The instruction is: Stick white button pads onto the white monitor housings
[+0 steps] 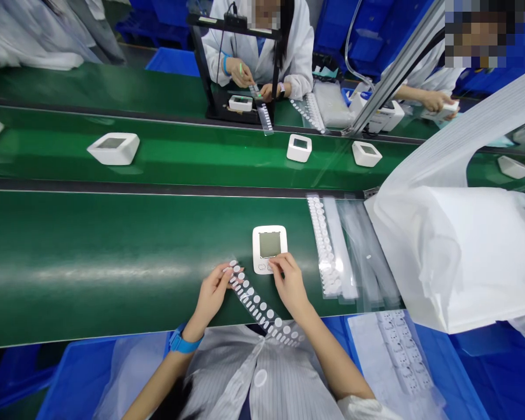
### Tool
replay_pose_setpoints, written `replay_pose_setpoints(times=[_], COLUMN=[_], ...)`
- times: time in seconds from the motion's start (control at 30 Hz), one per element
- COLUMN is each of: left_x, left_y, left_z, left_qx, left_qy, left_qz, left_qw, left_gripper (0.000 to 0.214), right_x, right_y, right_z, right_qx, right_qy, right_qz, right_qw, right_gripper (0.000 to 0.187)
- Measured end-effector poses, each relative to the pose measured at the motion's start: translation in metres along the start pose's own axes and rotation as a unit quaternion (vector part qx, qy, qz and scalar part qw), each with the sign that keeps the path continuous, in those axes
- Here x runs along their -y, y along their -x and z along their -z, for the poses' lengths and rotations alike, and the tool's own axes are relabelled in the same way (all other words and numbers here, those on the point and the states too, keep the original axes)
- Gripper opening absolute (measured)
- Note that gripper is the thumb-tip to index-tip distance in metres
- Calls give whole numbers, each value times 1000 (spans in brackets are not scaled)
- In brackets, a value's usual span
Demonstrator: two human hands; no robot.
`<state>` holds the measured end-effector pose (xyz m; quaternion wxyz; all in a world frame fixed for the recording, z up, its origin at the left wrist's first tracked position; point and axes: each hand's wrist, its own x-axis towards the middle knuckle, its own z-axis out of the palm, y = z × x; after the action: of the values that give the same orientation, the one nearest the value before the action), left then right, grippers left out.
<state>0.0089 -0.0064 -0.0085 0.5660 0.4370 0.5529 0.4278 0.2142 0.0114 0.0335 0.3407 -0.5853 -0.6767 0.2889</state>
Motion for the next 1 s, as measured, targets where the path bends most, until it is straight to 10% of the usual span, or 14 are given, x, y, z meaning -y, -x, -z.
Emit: replay_pose_setpoints(times=[0.67,1.0], left_x=[-2,2], left_y=[0,-2], left_z=[-1,-1], left_qx=[-3,-3], left_qy=[-19,20], left_qz=[-9,10], left_qw=[1000,1000], left_gripper=[40,40], right_x=[-40,-55], right_y=[-7,-3], right_z=[22,25], right_qx=[203,102], right_qy=[286,214], right_qz=[251,314], right_qw=[902,919], right_gripper=[38,40])
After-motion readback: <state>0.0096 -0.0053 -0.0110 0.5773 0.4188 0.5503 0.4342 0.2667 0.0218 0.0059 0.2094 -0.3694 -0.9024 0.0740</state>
